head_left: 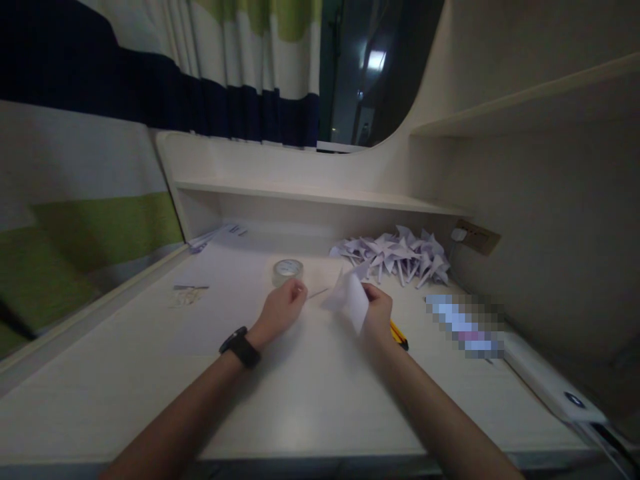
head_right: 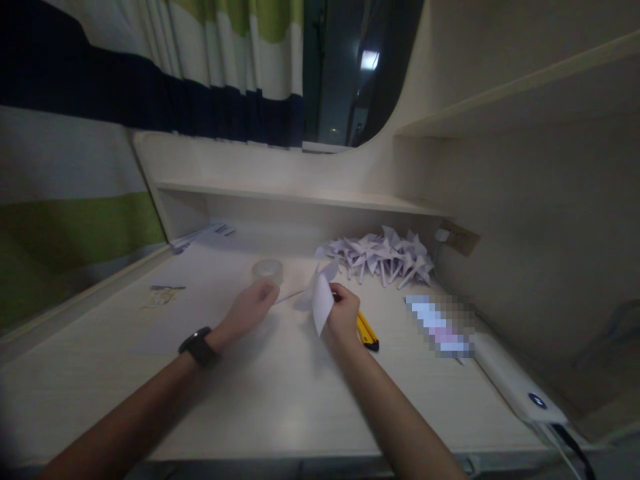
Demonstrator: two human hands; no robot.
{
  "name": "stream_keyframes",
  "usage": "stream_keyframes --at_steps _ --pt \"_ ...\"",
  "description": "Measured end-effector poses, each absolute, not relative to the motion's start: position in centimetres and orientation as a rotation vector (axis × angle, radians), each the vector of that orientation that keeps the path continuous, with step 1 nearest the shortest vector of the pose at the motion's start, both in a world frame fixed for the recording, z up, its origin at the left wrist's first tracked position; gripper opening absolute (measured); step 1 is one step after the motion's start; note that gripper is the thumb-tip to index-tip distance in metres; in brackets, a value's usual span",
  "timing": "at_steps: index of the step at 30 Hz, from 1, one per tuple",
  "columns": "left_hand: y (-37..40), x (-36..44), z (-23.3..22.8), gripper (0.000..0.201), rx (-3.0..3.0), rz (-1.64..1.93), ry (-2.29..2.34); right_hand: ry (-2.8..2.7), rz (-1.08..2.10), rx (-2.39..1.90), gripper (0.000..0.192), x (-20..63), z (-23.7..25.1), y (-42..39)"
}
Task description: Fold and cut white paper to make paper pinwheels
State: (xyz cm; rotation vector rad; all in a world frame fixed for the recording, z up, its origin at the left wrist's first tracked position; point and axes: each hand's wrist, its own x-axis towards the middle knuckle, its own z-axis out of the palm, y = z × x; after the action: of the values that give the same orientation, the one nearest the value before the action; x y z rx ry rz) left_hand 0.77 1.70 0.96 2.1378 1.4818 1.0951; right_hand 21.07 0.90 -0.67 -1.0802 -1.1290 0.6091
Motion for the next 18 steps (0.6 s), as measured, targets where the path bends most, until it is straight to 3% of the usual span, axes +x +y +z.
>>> stream_keyframes --at_steps 3,8,18 --pt "3.4 1.5 1.3 0.023 2.602 0.719 1.608 -1.027 0.6 -1.092 0.027 22.4 -0.9 2.3" --pt "6.1 4.7 0.7 0.02 2.715 0.518 1.606 -1.003 0.563 -1.08 0.029 23.7 -1.5 3.5" --pt "8.2 5.3 -0.7 0.026 2.504 0.684 1.55 -1.049 0.534 -1.099 0.021 22.8 -1.0 2.6"
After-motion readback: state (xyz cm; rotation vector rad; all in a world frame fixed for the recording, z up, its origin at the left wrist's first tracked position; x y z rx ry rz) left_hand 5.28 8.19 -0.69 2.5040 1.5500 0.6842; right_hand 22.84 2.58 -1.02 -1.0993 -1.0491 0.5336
